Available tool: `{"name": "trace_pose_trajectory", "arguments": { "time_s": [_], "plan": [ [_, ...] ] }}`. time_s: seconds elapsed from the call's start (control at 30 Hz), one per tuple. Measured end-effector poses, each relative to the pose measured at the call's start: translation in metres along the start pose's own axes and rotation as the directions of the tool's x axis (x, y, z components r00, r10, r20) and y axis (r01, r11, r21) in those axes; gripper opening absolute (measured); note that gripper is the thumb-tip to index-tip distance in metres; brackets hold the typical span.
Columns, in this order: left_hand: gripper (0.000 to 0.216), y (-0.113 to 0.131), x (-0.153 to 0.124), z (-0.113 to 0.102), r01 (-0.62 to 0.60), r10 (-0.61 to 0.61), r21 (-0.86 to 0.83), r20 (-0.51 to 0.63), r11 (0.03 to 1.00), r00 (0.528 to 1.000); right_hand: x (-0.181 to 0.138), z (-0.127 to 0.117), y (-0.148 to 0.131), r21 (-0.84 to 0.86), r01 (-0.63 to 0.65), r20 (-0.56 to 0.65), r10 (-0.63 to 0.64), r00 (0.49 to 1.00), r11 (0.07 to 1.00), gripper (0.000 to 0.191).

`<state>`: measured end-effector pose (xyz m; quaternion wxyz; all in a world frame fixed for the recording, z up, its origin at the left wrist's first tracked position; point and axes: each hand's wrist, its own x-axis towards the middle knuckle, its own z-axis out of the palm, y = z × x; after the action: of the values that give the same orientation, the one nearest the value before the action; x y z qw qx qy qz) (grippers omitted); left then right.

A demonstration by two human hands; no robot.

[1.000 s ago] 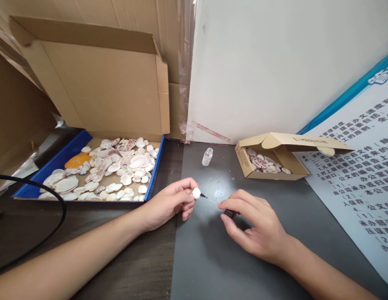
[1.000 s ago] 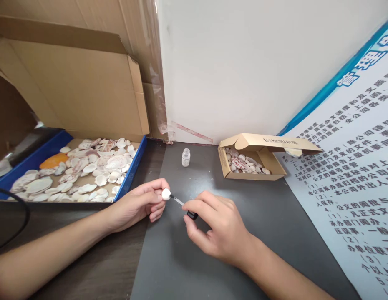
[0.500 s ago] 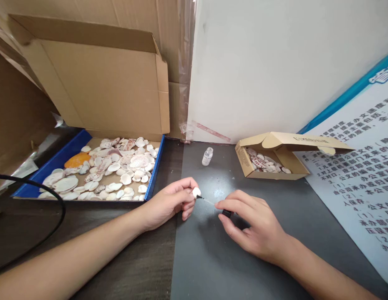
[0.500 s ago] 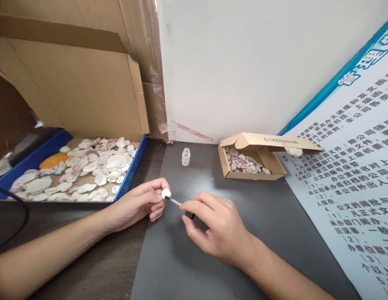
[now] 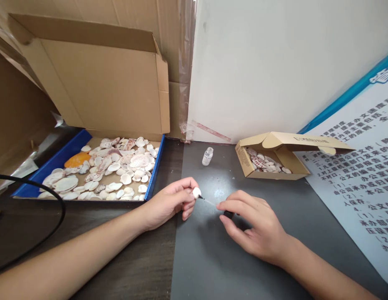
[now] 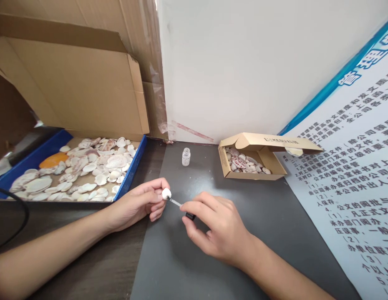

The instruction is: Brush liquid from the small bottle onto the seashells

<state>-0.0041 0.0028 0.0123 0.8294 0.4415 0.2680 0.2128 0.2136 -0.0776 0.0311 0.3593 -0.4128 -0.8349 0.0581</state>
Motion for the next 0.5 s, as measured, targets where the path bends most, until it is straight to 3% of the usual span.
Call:
{"name": "trace_pose_trajectory", "arguments": {
  "time_s": [0.23,0.4,0.5],
  "plan": [
    [0.009,0.0008,0.0004,0.0005,0.002,-0.002,0.008,-0.008,1.000,1.000,-0.0007,0.0002,-0.0001,-0.041,-0.049,0.003,0.049,0.999,0.998,0.008],
    [0.010,0.0007,0.0000,0.0008,0.001,-0.001,0.002,-0.005,1.000,1.000,-0.0007,0.0006,0.0006,0.000,0.014,0.014,-0.014,1.000,1.000,0.013],
    [0.010,-0.0001,-0.0001,0.0011,0.002,-0.002,0.001,-0.006,1.000,1.000,-0.0002,0.0009,0.0006,-0.028,-0.017,0.031,0.018,0.999,0.999,0.011]
  ]
}}
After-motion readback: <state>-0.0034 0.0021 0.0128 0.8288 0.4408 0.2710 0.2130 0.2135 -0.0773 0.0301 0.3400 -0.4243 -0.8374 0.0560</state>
